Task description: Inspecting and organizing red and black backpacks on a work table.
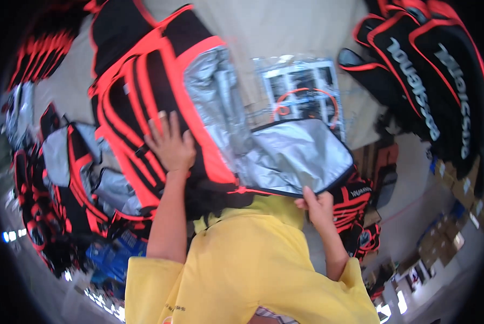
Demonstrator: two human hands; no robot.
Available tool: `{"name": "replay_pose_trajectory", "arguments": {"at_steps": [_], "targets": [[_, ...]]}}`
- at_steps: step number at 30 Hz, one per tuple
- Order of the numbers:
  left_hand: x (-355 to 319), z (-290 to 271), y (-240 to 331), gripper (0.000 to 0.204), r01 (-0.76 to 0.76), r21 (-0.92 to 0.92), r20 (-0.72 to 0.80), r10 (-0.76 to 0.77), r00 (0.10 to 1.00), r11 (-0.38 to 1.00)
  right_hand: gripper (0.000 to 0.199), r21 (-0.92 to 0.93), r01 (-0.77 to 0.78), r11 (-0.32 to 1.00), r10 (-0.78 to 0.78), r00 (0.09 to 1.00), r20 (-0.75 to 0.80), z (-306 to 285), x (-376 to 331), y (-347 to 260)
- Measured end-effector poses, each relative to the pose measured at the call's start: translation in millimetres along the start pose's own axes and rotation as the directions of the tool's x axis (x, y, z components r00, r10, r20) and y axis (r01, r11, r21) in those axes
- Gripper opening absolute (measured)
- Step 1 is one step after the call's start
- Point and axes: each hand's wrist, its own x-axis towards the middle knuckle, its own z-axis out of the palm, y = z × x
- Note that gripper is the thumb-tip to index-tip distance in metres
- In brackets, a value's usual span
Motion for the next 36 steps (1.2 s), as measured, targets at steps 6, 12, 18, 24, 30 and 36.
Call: {"name": "replay_pose_trajectory", "arguments": {"at_steps": [6,12,18,24,30,36], "targets": [[-8.1,6.2,-14.0,0.067,-0.038,0.037,-0.068,0.040,0.997,0.999,0.020,0.176,0.035,0.984,-0.038,0.999,0.017,5.6,13.0,27.6],[-5.2,4.7,-10.1,0.065,-0.035,0.092,-0.071,0.042,0.997,0.995,0.022,0.281,0.078,0.956,-0.077,0.997,-0.017,10.3,19.0,32.6],[-2.1,-3.3,-2.7,0.068,-0.070,0.057,-0.038,0.072,0.997,0.996,0.019,0.286,0.057,0.957,-0.085,0.992,0.088,-6.1,28.8,49.6],[-4.1,-11.8,-2.5,0.065,-0.060,0.025,-0.054,0.061,0.997,0.998,0.035,0.602,0.036,0.798,-0.063,0.998,0.024,-6.4,45.1,9.4],[13.0,-50.3,19.1,0.040,-0.075,-0.236,-0.170,0.035,0.985,0.969,0.034,0.424,-0.045,0.904,0.056,0.998,-0.014,-7.4,54.7,31.0],[38.8,-120.8,120.8,0.040,-0.077,-0.345,0.277,0.179,0.944,0.936,0.031,0.454,0.102,0.885,-0.071,0.994,-0.085,-4.6,57.7,34.9]]}}
